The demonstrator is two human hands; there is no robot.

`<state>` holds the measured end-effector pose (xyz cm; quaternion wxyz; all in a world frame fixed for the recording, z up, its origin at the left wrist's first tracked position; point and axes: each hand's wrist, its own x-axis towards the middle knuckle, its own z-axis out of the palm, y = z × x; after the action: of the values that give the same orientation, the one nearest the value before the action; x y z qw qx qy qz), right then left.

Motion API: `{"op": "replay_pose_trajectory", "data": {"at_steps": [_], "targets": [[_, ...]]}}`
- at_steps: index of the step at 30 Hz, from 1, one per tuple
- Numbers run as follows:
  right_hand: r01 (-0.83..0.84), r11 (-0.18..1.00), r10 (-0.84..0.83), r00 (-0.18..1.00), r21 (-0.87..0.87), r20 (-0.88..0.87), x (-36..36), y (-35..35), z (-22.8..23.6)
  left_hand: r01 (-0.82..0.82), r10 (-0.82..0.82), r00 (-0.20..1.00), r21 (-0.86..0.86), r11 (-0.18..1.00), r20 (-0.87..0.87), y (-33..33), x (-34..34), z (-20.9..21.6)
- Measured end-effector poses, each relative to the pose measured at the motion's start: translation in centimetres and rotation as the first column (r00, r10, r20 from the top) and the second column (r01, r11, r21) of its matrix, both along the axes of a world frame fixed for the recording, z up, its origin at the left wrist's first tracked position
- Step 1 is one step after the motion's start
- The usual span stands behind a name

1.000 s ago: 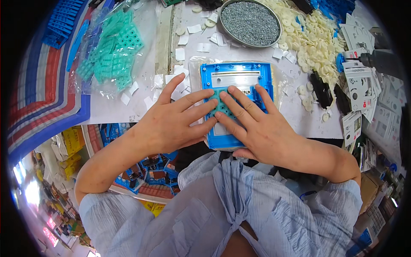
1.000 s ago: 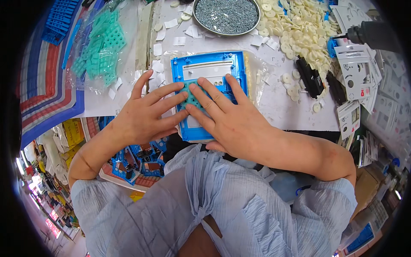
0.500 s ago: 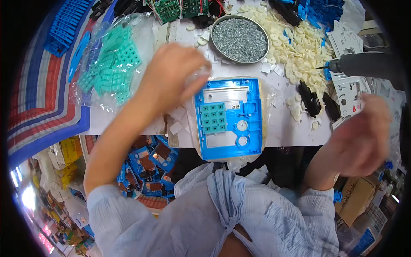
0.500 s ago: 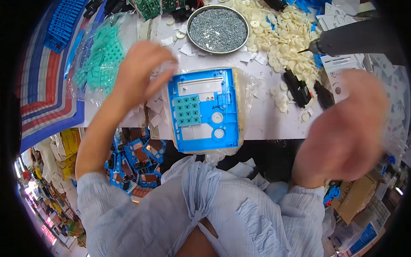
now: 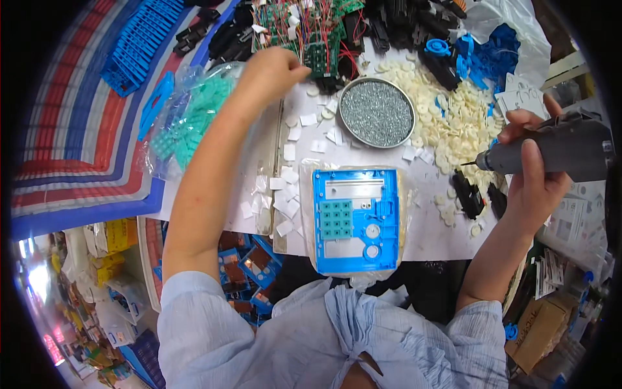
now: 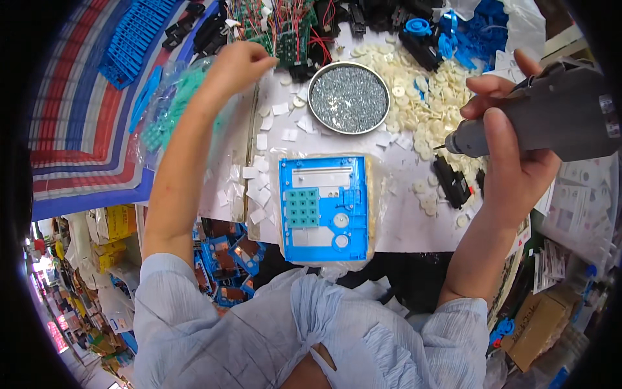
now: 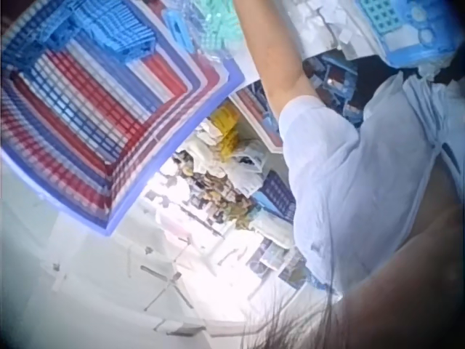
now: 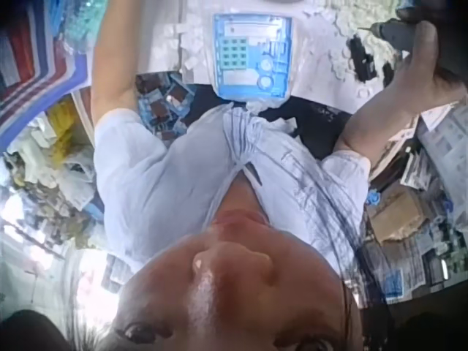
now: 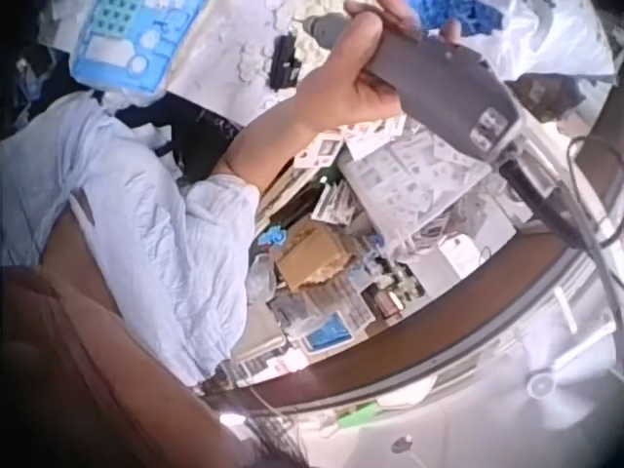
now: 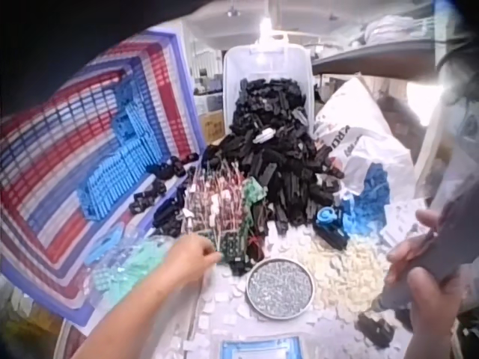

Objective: Assembling the internal components, circuit board, and casing of an electronic toy robot.

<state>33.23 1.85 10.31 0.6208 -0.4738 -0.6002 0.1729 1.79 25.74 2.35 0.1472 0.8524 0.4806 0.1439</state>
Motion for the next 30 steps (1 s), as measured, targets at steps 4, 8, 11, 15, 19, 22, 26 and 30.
{"op": "replay_pose_trajectory", "data": {"at_steps": [4,8,11,15,19,22,26,30], "targets": [[-0.054,0.996,0.059,0.995,0.069,-0.075,-0.4,0.1,-0.1,-0.063,0.057,0.991,-0.039,0.997,-0.121,0.0,2.5,-0.6],[0.033,0.999,-0.032,0.998,0.012,-0.062,0.4,-0.8,0.0,-0.272,0.240,0.941,-0.109,0.956,-0.240,0.5,3.8,-0.6],[0.055,0.998,-0.054,0.997,0.011,-0.063,0.7,-1.1,-0.4,-0.268,0.255,0.960,-0.126,0.955,-0.114,-0.1,4.3,-0.8],[0.100,0.994,-0.103,0.993,-0.045,-0.061,0.9,-1.5,-0.6,-0.322,0.319,0.931,0.011,0.947,-0.175,-1.5,4.4,1.0],[0.335,0.935,-0.343,0.937,0.115,0.059,0.3,-2.1,-0.2,-0.347,0.346,0.938,0.107,0.932,0.027,-2.0,2.2,5.1],[0.418,0.732,-0.543,0.835,0.538,0.090,-1.2,-4.1,2.5,-0.350,0.358,0.933,-0.143,0.926,0.033,-1.0,-0.7,3.8],[0.302,0.727,-0.426,0.903,0.617,0.060,-2.5,-6.0,1.2,-0.211,0.357,0.894,-0.448,0.869,0.272,-2.0,-3.3,5.3],[0.156,0.853,-0.293,0.933,0.498,0.210,-5.4,-6.0,0.2,-0.133,0.442,0.741,-0.534,0.835,0.505,-3.9,-5.6,6.9]]}}
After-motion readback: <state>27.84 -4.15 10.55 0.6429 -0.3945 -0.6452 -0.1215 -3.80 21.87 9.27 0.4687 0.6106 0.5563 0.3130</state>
